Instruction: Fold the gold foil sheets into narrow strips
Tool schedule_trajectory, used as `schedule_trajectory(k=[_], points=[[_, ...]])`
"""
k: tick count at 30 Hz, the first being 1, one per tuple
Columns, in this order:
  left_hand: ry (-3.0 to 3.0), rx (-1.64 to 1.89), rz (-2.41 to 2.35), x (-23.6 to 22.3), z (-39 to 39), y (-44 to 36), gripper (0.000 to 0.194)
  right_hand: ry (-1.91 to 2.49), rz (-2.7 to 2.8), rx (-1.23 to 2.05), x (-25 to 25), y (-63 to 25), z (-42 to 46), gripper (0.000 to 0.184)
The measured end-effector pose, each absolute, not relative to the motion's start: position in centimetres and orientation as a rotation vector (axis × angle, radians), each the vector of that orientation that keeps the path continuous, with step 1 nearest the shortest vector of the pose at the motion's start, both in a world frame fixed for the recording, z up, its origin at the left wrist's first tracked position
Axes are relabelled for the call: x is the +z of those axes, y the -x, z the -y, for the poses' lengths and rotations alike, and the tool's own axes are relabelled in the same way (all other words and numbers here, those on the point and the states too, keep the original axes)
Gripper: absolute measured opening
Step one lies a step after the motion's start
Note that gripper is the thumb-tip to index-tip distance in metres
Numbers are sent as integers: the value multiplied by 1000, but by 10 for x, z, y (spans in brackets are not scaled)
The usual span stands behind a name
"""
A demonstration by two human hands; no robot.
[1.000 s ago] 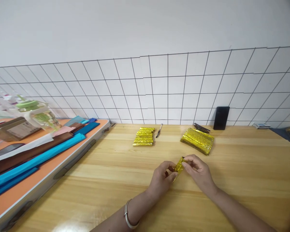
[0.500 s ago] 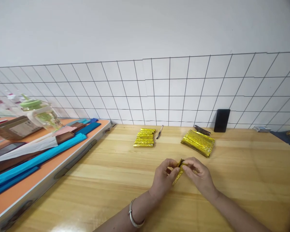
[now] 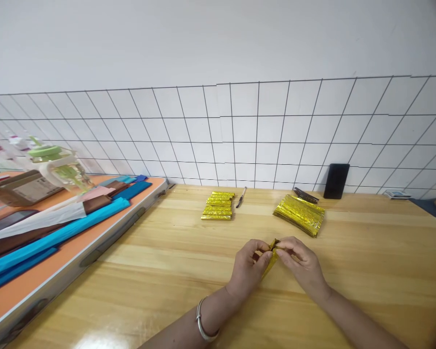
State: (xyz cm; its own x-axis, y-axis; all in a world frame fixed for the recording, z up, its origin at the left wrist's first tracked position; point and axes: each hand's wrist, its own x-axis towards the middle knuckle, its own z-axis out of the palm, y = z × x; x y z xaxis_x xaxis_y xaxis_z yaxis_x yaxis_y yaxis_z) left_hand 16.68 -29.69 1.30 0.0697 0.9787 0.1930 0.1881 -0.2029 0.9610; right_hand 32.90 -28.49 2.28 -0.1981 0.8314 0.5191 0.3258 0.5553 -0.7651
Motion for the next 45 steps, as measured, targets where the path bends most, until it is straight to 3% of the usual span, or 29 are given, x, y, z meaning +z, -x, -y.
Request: schedule_trajectory(k=[45], points=[[-2034, 1210, -1275, 20, 305, -168, 11, 1077, 1718, 593, 11, -327, 287, 9]])
